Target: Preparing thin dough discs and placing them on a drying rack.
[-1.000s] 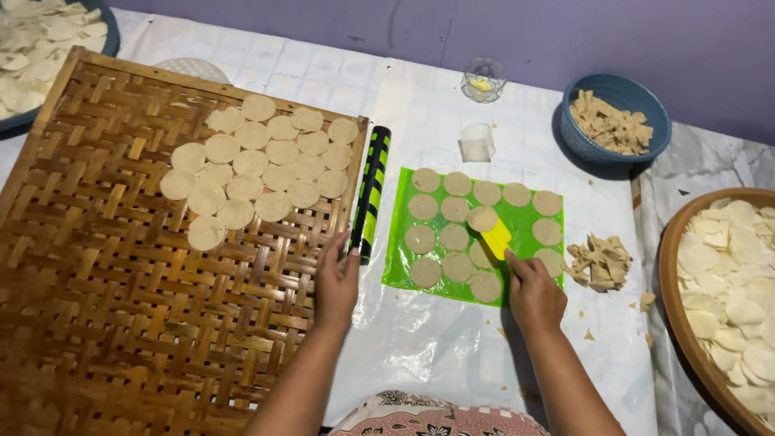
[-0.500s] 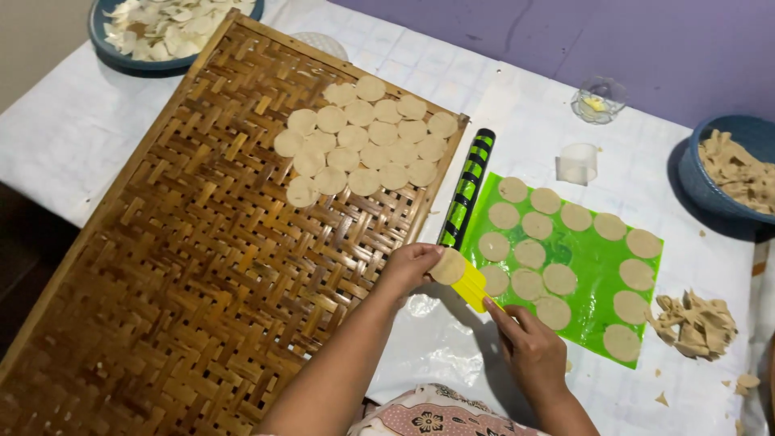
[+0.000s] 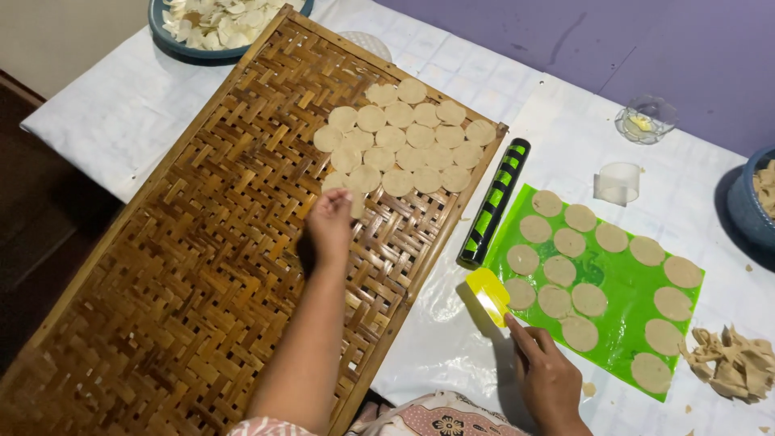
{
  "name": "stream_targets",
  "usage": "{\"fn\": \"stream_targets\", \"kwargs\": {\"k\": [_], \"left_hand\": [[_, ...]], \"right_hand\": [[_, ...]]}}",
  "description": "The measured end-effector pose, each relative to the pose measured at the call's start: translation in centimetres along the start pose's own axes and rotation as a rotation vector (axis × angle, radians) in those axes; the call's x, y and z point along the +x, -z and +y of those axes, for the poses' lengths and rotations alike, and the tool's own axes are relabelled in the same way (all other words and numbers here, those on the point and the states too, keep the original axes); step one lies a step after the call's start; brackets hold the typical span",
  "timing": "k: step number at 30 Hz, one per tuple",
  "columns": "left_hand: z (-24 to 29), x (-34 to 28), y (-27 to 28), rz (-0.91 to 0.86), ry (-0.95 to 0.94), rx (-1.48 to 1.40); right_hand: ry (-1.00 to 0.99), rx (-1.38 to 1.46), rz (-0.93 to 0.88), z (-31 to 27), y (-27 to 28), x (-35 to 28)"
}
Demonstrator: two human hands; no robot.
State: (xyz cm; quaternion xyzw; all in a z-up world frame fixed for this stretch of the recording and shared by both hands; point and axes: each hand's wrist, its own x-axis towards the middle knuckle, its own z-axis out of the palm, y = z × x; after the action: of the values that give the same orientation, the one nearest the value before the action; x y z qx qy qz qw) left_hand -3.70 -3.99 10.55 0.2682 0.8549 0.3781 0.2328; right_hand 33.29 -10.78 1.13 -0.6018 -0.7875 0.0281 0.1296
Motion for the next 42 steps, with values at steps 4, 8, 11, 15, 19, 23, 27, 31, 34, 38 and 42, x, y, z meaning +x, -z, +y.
{"fn": "stream_targets", "kwargs": {"k": [4,8,11,15,19,23,27,31,34,38,42], "left_hand": [[-0.1,5.4,1.2,0.012,-0.032,-0.125],[-0.5,9.0,1.0,0.006,-0.076,-0.050],[-1.5,11.2,0.3,0.150,-0.075,0.057],[-1.6,13.2,-0.5,0.306,-0.079,0.038],[-1.1,13.3,-0.5,0.306,-0.086,0.003],[-4.8,16.7,-2.3,0.359,-0.221,0.097],[-7.8,18.5,-3.6,0.637,-0.629,0.205],[-4.4,12.8,-4.0,0.534,-0.520,0.117],[-3.3,9.2,-4.6,0.426,-0.566,0.109],[-1.9,5.1,-5.6,0.256,-0.559,0.099],[-0.5,1.8,-6.5,0.109,-0.545,0.009]], "right_hand": [[-0.003,-0.012,-0.009,1.3,-1.0,-0.8],[-0.046,-0.010,0.001,1.9,-1.1,-1.6],[-0.089,-0.031,0.052,2.4,-1.3,-2.2],[-0.125,0.006,0.077,3.4,-1.6,-3.0],[-0.178,0.026,0.074,3.8,-1.4,-3.4],[-0.276,-0.042,0.088,4.6,-0.7,-3.7],[-0.396,-0.161,0.125,6.6,-0.1,-3.2],[-0.465,-0.285,0.188,8.6,0.5,-2.4],[-0.577,-0.291,0.090,9.9,1.4,-2.4],[-0.638,-0.402,-0.034,11.2,2.2,-3.2],[-0.533,-0.394,-0.015,10.4,3.2,-2.9]]}}
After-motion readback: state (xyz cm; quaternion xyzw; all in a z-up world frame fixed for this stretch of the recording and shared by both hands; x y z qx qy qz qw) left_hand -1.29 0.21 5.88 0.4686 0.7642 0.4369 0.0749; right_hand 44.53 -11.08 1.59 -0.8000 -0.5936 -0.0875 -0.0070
